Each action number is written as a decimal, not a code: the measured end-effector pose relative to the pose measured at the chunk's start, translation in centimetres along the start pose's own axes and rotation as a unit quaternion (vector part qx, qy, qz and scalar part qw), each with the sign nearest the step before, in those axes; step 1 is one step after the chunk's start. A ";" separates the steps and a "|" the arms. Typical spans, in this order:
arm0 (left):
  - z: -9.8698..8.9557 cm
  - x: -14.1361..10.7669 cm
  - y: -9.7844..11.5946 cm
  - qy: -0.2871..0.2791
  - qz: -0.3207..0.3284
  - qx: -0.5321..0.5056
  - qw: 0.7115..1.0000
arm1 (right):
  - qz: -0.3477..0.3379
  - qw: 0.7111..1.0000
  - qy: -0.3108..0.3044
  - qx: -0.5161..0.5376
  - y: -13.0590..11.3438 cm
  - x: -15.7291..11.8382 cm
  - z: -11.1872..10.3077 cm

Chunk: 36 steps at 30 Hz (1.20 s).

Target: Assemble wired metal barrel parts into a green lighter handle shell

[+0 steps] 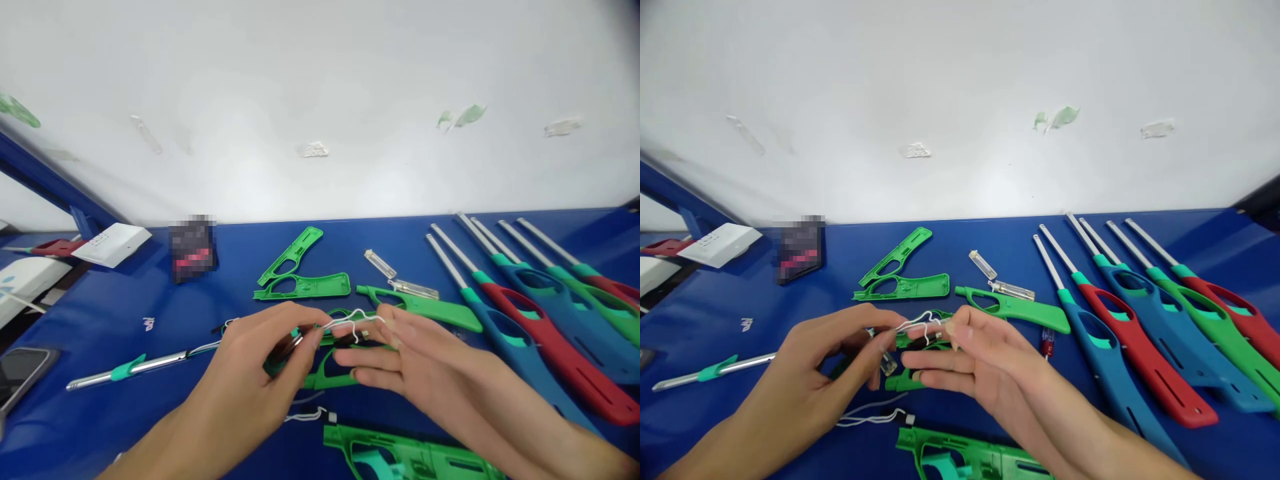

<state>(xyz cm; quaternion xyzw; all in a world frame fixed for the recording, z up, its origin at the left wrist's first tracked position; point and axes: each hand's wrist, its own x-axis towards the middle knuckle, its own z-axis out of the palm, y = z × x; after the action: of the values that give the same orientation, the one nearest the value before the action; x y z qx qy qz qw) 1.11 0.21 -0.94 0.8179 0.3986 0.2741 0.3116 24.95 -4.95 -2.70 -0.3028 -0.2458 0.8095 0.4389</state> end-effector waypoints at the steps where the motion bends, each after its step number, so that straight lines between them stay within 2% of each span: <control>1: 0.0 0.0 0.1 -0.001 -0.008 -0.009 1.000 | -0.005 1.000 -0.002 -0.004 0.1 0.0 0.0; 5: 0.0 -0.3 0.3 -0.013 -0.016 -0.028 0.999 | -0.015 1.000 0.003 -0.012 0.4 -0.2 -0.2; 10: -0.4 -0.4 0.1 -0.044 0.002 -0.007 0.999 | -0.020 1.000 0.014 -0.014 0.6 -0.4 -0.7; 15: -0.9 -0.7 0.0 -0.041 0.012 0.044 0.998 | -0.017 0.999 0.035 -0.016 0.3 -0.4 -0.5; 21: -0.6 -1.0 -0.4 -0.066 -0.002 0.058 0.996 | 0.002 0.997 0.060 -0.051 -0.3 -0.7 -0.5; 29: -0.3 -1.1 0.0 -0.051 0.000 0.101 0.994 | -0.011 0.980 0.125 -0.157 -0.5 -0.2 -0.1; 33: -0.3 -1.2 0.2 -0.074 0.010 0.090 0.993 | -0.010 0.972 0.140 -0.187 -0.7 -0.2 -0.7; 36: -0.1 -1.2 0.1 -0.064 0.018 0.095 0.993 | -0.016 0.969 0.146 -0.198 -0.8 -0.1 -1.4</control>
<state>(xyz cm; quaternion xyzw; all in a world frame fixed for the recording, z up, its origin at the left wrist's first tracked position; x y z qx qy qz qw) 0.41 -0.83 -0.99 0.8665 0.3874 0.1877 0.2529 26.46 -4.49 -3.14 -0.4949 -0.3395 0.6843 0.4142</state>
